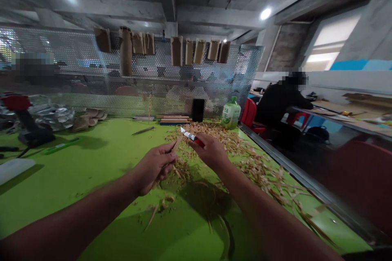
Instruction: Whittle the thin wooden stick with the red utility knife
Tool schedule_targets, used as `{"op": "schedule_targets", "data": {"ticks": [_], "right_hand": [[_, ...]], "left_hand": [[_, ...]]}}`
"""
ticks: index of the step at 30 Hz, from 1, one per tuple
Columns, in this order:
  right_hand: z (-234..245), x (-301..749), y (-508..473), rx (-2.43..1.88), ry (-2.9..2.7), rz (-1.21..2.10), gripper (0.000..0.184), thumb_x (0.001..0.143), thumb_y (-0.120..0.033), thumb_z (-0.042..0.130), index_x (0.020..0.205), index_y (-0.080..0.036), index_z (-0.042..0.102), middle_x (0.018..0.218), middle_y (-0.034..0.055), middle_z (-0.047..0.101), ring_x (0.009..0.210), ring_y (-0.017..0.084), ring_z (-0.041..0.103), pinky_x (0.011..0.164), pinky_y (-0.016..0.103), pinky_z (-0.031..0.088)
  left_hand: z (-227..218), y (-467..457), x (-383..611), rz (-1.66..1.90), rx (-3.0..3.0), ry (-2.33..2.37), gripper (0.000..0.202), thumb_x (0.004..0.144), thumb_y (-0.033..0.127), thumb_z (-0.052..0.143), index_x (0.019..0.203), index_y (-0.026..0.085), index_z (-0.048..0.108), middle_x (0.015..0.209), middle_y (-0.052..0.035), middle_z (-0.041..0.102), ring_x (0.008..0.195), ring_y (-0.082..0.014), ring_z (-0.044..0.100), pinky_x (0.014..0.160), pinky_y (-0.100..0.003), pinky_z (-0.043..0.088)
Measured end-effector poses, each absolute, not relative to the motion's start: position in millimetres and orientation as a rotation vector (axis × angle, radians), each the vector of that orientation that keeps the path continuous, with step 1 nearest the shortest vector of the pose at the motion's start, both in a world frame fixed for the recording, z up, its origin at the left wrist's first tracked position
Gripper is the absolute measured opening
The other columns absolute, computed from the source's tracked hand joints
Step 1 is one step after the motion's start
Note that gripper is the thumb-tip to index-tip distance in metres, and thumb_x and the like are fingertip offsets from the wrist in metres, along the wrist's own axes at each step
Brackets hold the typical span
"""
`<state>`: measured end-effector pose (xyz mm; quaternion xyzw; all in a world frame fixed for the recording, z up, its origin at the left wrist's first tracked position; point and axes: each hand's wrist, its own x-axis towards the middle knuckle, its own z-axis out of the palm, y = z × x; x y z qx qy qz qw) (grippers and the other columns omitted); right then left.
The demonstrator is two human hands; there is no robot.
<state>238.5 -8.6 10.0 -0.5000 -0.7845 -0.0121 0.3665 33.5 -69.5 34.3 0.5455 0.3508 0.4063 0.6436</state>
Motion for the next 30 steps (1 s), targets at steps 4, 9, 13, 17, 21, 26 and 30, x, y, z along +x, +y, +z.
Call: {"op": "schedule_targets", "data": {"ticks": [4,9,13,17,21,26,30], "right_hand": [[8.8,237.7,-6.4,-1.257,-2.006,-0.006,0.031,0.087,-0.046,0.052,0.071,-0.020,0.055,0.063,-0.0010,0.052,0.059,0.013,0.044,0.056,0.025,0.029],[9.9,266.0,12.1,-1.440,-1.710,0.091,0.039,0.084,-0.051,0.050,0.061,-0.020,0.047,0.055,-0.0026,0.045,0.053,0.012,0.039,0.052,0.027,0.025],[13.9,288.4,20.2,-1.541,-1.562,0.073,0.044,0.086,-0.054,0.044,0.057,-0.021,0.041,0.050,-0.0029,0.039,0.050,0.012,0.036,0.051,0.028,0.022],[10.1,263.9,7.7,-1.365,-1.802,0.042,0.038,0.084,-0.050,0.051,0.061,-0.021,0.043,0.056,-0.0038,0.041,0.055,0.012,0.038,0.052,0.025,0.025],[-0.3,231.8,-7.1,-1.250,-2.049,0.116,0.034,0.087,-0.045,0.050,0.066,-0.020,0.046,0.059,-0.0039,0.044,0.056,0.011,0.040,0.053,0.024,0.027],[-2.1,224.5,-16.7,-1.207,-2.193,0.154,0.034,0.087,-0.044,0.053,0.064,-0.020,0.046,0.060,-0.0036,0.046,0.056,0.011,0.041,0.053,0.024,0.026],[3.9,231.1,-12.9,-1.263,-2.110,0.089,0.033,0.088,-0.046,0.051,0.067,-0.020,0.049,0.061,-0.0031,0.047,0.057,0.011,0.043,0.054,0.024,0.026]], "left_hand": [[32.7,-68.3,31.8,0.928,1.223,0.797,0.045,0.086,0.016,0.051,0.131,0.017,0.051,0.070,0.0047,0.044,0.043,-0.0024,0.029,0.038,-0.015,0.022],[31.3,-72.9,30.8,0.898,1.221,0.743,0.045,0.087,0.020,0.053,0.132,0.017,0.049,0.071,0.0041,0.047,0.044,-0.0026,0.032,0.038,-0.014,0.026],[30.9,-73.5,32.4,0.895,1.195,0.737,0.038,0.088,0.018,0.051,0.126,0.016,0.052,0.077,0.0013,0.053,0.043,-0.0021,0.036,0.037,-0.015,0.029],[29.6,-67.5,33.0,0.931,1.207,0.825,0.021,0.090,0.019,0.046,0.106,0.013,0.059,0.086,-0.0034,0.059,0.045,-0.0031,0.045,0.038,-0.016,0.034],[29.3,-64.7,33.0,0.935,1.214,0.860,0.019,0.090,0.020,0.046,0.105,0.016,0.058,0.088,-0.0027,0.060,0.044,-0.0028,0.045,0.038,-0.016,0.033],[30.7,-65.1,32.8,0.933,1.221,0.927,0.014,0.091,0.024,0.047,0.091,0.015,0.057,0.082,-0.0012,0.060,0.044,-0.0029,0.045,0.037,-0.016,0.032],[31.8,-66.7,31.9,0.887,1.233,0.907,0.015,0.092,0.022,0.045,0.096,0.015,0.058,0.081,-0.0001,0.058,0.041,-0.0016,0.041,0.036,-0.015,0.028]]}}
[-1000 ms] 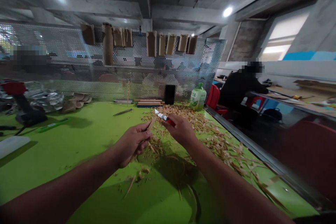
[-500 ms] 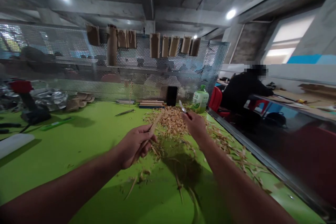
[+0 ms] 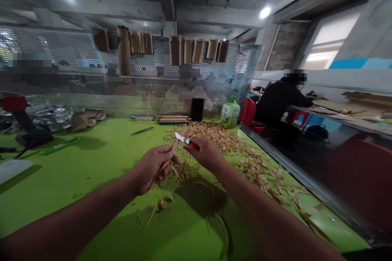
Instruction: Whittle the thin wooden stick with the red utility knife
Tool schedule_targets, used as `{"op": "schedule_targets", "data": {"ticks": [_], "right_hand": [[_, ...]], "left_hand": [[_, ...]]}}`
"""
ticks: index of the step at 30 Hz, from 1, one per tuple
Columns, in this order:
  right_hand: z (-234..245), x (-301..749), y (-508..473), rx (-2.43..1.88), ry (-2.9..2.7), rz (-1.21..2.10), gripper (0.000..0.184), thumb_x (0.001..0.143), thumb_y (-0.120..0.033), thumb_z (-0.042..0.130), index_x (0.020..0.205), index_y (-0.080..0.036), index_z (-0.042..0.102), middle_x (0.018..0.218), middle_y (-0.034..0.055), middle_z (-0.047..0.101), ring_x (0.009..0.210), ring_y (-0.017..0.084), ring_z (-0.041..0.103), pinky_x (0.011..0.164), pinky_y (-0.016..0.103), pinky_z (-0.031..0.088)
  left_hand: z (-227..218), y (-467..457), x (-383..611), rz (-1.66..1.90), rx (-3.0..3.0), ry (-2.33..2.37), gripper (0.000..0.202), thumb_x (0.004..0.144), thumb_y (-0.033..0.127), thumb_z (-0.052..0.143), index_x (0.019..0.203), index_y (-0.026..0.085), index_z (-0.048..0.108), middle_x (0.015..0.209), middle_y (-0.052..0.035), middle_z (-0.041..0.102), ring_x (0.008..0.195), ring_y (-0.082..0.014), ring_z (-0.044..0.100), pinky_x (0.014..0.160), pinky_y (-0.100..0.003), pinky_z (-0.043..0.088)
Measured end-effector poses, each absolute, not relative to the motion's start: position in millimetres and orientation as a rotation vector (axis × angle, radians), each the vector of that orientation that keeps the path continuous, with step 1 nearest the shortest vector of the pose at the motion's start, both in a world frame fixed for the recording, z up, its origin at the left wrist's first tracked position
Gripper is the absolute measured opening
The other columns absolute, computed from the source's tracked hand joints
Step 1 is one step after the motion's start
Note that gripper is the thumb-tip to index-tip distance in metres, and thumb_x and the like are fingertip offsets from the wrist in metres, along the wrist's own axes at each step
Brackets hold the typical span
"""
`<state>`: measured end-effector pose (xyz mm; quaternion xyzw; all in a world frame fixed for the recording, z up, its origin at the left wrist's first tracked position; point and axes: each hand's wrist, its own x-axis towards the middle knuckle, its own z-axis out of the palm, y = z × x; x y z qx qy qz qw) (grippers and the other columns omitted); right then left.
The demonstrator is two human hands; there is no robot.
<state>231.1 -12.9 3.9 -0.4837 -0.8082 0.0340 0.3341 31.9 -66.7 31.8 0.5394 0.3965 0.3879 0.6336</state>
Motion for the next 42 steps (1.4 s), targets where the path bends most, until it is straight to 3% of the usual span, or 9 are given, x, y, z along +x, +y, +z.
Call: {"op": "schedule_targets", "data": {"ticks": [7,11,15,22,29,34,42], "right_hand": [[6.1,274.6,19.1,-1.512,-1.702,0.130,0.043,0.084,-0.054,0.046,0.057,-0.021,0.040,0.051,-0.0041,0.037,0.050,0.011,0.035,0.048,0.026,0.021],[8.9,276.7,16.9,-1.461,-1.697,0.068,0.042,0.085,-0.051,0.046,0.057,-0.021,0.039,0.052,-0.0042,0.036,0.051,0.011,0.035,0.050,0.025,0.023],[8.4,247.9,-2.6,-1.321,-1.912,0.038,0.038,0.085,-0.049,0.050,0.062,-0.020,0.042,0.056,-0.0040,0.041,0.054,0.011,0.038,0.052,0.024,0.026],[0.7,219.8,-25.7,-1.267,-2.174,0.125,0.029,0.086,-0.039,0.052,0.065,-0.020,0.046,0.061,-0.0026,0.048,0.057,0.011,0.044,0.053,0.024,0.026],[7.7,247.9,-1.4,-1.372,-1.921,0.061,0.037,0.086,-0.049,0.049,0.063,-0.020,0.045,0.056,-0.0033,0.043,0.054,0.012,0.040,0.051,0.025,0.025],[13.0,279.4,16.2,-1.508,-1.686,0.008,0.042,0.084,-0.052,0.046,0.057,-0.021,0.041,0.052,-0.0028,0.040,0.052,0.012,0.037,0.049,0.026,0.023],[8.8,234.4,-17.3,-1.242,-2.067,0.071,0.034,0.088,-0.045,0.050,0.065,-0.020,0.046,0.059,-0.0031,0.045,0.056,0.011,0.042,0.054,0.024,0.028]], "left_hand": [[31.4,-76.8,32.3,0.790,1.309,0.773,0.020,0.092,0.027,0.048,0.091,0.012,0.062,0.069,0.0004,0.057,0.040,-0.0025,0.040,0.037,-0.015,0.033],[28.8,-72.1,33.6,0.841,1.255,0.796,0.024,0.091,0.023,0.047,0.110,0.013,0.060,0.084,-0.0050,0.064,0.044,-0.0042,0.049,0.039,-0.016,0.038],[26.0,-64.5,33.5,0.894,1.267,0.841,0.028,0.090,0.024,0.048,0.115,0.016,0.058,0.094,-0.0070,0.065,0.045,-0.0037,0.050,0.038,-0.015,0.037],[29.8,-65.2,33.8,0.921,1.303,0.982,0.021,0.092,0.026,0.044,0.094,0.012,0.059,0.085,-0.0046,0.064,0.043,-0.0035,0.046,0.038,-0.017,0.034],[29.4,-73.6,32.1,0.859,1.362,0.886,0.023,0.092,0.029,0.046,0.094,0.014,0.063,0.068,0.0012,0.058,0.038,-0.0025,0.036,0.036,-0.016,0.029],[27.1,-78.4,34.7,0.814,1.405,0.768,0.025,0.091,0.028,0.048,0.107,0.014,0.061,0.082,-0.0034,0.065,0.042,-0.0037,0.043,0.039,-0.017,0.036],[17.6,-60.5,33.5,0.941,1.386,0.879,0.024,0.089,0.032,0.048,0.100,0.016,0.062,0.085,-0.0039,0.065,0.044,-0.0050,0.047,0.039,-0.018,0.036]]}}
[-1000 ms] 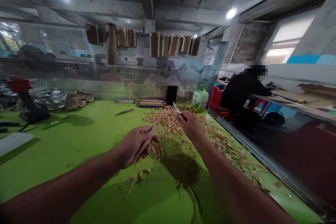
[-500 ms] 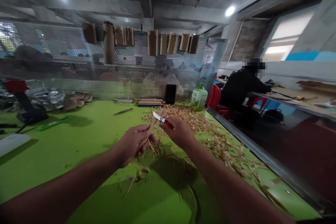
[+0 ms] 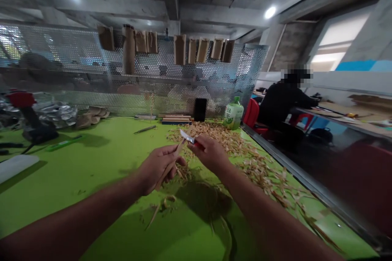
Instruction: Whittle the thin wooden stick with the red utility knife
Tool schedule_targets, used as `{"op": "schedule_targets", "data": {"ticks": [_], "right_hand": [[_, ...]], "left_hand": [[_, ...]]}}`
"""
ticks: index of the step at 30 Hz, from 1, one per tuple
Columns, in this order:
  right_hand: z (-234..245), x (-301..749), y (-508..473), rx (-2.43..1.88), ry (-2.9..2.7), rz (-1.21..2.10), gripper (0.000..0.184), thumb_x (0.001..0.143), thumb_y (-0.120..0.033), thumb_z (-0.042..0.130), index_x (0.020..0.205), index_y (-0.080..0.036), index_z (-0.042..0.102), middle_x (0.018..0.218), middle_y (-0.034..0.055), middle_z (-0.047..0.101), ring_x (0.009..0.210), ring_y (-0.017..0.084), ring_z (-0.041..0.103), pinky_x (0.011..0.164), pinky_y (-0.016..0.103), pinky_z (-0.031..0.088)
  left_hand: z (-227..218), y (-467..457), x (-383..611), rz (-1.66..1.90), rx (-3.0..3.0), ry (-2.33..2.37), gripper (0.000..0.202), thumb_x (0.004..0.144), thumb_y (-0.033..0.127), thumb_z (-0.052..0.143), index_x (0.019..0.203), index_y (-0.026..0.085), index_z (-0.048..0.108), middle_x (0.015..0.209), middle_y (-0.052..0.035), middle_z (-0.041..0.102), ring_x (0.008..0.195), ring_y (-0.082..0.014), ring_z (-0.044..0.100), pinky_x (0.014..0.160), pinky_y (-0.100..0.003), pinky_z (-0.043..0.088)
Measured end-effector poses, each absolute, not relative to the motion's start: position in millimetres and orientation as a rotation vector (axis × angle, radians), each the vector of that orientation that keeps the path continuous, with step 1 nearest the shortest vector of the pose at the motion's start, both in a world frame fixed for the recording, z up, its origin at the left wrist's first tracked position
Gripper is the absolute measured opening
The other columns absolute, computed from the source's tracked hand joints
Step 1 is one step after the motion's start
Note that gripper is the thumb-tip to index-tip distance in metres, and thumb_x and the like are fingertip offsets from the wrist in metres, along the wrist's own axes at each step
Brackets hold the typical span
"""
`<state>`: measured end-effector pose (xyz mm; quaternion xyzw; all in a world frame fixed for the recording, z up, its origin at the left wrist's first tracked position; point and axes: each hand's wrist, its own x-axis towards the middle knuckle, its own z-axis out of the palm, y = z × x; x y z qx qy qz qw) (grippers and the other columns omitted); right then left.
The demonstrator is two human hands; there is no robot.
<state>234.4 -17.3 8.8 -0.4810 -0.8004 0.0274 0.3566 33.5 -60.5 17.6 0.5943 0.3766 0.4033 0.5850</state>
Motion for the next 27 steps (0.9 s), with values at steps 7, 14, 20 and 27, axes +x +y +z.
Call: {"op": "schedule_targets", "data": {"ticks": [7,14,20,27], "right_hand": [[5.7,225.3,-26.6,-1.256,-2.212,0.117,0.035,0.087,-0.046,0.053,0.065,-0.019,0.049,0.060,-0.0030,0.048,0.055,0.011,0.042,0.053,0.024,0.025],[8.9,257.8,2.7,-1.375,-1.926,0.016,0.037,0.086,-0.049,0.049,0.064,-0.020,0.047,0.059,-0.0023,0.047,0.055,0.012,0.042,0.053,0.025,0.026],[13.3,280.7,14.4,-1.481,-1.704,0.002,0.042,0.085,-0.052,0.047,0.057,-0.021,0.041,0.052,-0.0036,0.038,0.051,0.012,0.036,0.050,0.026,0.023],[10.0,239.8,-15.7,-1.245,-2.070,0.088,0.035,0.088,-0.046,0.050,0.065,-0.020,0.047,0.059,-0.0032,0.045,0.056,0.011,0.042,0.053,0.024,0.027]], "left_hand": [[32.6,-68.3,33.2,0.922,1.395,1.058,0.025,0.093,0.028,0.042,0.080,0.014,0.058,0.047,0.0051,0.047,0.037,-0.0056,0.037,0.039,-0.017,0.031],[33.8,-78.5,32.9,0.854,1.405,0.948,0.025,0.094,0.028,0.044,0.084,0.014,0.061,0.058,0.0039,0.054,0.036,-0.0032,0.035,0.036,-0.017,0.029],[27.2,-72.3,33.1,0.846,1.380,0.842,0.025,0.092,0.025,0.045,0.108,0.014,0.061,0.084,-0.0050,0.067,0.042,-0.0044,0.045,0.039,-0.018,0.038],[29.7,-65.9,34.4,0.907,1.350,0.942,0.019,0.091,0.027,0.045,0.089,0.014,0.060,0.076,-0.0026,0.065,0.041,-0.0055,0.046,0.038,-0.019,0.035]]}}
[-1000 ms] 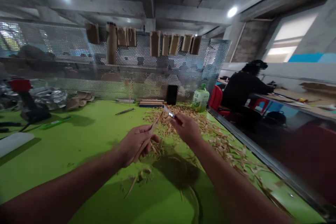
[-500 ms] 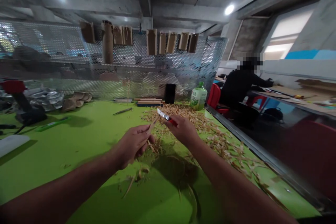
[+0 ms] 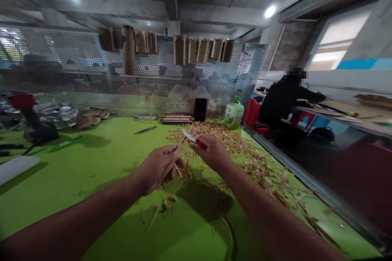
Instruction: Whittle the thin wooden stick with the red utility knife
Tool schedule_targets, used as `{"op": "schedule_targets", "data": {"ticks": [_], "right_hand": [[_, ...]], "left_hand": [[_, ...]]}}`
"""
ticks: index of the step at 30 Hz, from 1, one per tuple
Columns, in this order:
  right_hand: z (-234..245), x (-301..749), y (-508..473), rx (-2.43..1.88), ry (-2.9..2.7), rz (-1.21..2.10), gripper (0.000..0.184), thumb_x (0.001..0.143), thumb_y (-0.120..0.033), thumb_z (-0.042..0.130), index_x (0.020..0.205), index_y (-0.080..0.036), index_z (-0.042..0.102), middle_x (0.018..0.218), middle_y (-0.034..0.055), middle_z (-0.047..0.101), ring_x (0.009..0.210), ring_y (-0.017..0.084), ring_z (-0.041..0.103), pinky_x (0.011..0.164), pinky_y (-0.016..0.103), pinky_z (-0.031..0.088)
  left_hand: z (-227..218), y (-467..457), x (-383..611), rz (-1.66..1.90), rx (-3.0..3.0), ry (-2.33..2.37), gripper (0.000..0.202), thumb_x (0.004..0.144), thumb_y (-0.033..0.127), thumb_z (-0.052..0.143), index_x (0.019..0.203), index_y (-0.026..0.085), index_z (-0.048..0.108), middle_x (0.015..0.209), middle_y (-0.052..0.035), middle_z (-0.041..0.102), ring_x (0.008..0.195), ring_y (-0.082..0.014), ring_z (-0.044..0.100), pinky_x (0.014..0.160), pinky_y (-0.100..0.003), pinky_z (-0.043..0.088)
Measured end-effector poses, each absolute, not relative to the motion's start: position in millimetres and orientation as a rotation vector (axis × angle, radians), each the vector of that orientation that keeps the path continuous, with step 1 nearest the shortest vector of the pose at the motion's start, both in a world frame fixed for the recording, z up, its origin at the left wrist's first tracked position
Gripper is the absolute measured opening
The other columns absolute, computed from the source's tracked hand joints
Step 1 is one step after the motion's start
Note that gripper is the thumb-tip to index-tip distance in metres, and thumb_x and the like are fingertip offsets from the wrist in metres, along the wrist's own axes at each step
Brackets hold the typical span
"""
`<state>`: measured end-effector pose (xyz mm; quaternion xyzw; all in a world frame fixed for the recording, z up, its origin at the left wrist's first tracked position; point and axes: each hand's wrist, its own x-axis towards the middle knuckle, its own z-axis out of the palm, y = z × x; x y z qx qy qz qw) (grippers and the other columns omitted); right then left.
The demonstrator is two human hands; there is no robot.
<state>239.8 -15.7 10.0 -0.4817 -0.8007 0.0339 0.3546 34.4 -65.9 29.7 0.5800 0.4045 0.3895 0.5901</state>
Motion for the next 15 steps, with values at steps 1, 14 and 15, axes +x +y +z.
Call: {"op": "schedule_targets", "data": {"ticks": [1,14,15], "right_hand": [[8.1,235.1,-18.9,-1.245,-2.120,0.098,0.035,0.088,-0.046,0.051,0.065,-0.020,0.047,0.060,-0.0030,0.046,0.056,0.011,0.042,0.053,0.024,0.028],[10.1,258.6,2.9,-1.380,-1.946,0.031,0.038,0.085,-0.050,0.051,0.062,-0.020,0.047,0.058,-0.0027,0.045,0.055,0.012,0.040,0.053,0.025,0.025],[9.8,265.6,7.9,-1.417,-1.905,0.028,0.039,0.085,-0.050,0.050,0.061,-0.020,0.045,0.056,-0.0029,0.044,0.054,0.012,0.039,0.052,0.026,0.024]], "left_hand": [[30.8,-66.7,34.1,0.904,1.349,0.953,0.020,0.091,0.028,0.045,0.088,0.015,0.059,0.073,-0.0016,0.064,0.040,-0.0053,0.045,0.038,-0.018,0.034],[23.0,-70.3,31.6,0.862,1.390,0.896,0.024,0.090,0.033,0.048,0.091,0.013,0.061,0.067,-0.0001,0.060,0.038,-0.0036,0.039,0.035,-0.016,0.031],[22.1,-71.5,31.6,0.848,1.402,0.860,0.024,0.090,0.033,0.048,0.096,0.014,0.062,0.070,-0.0011,0.062,0.039,-0.0039,0.040,0.036,-0.016,0.033]]}}
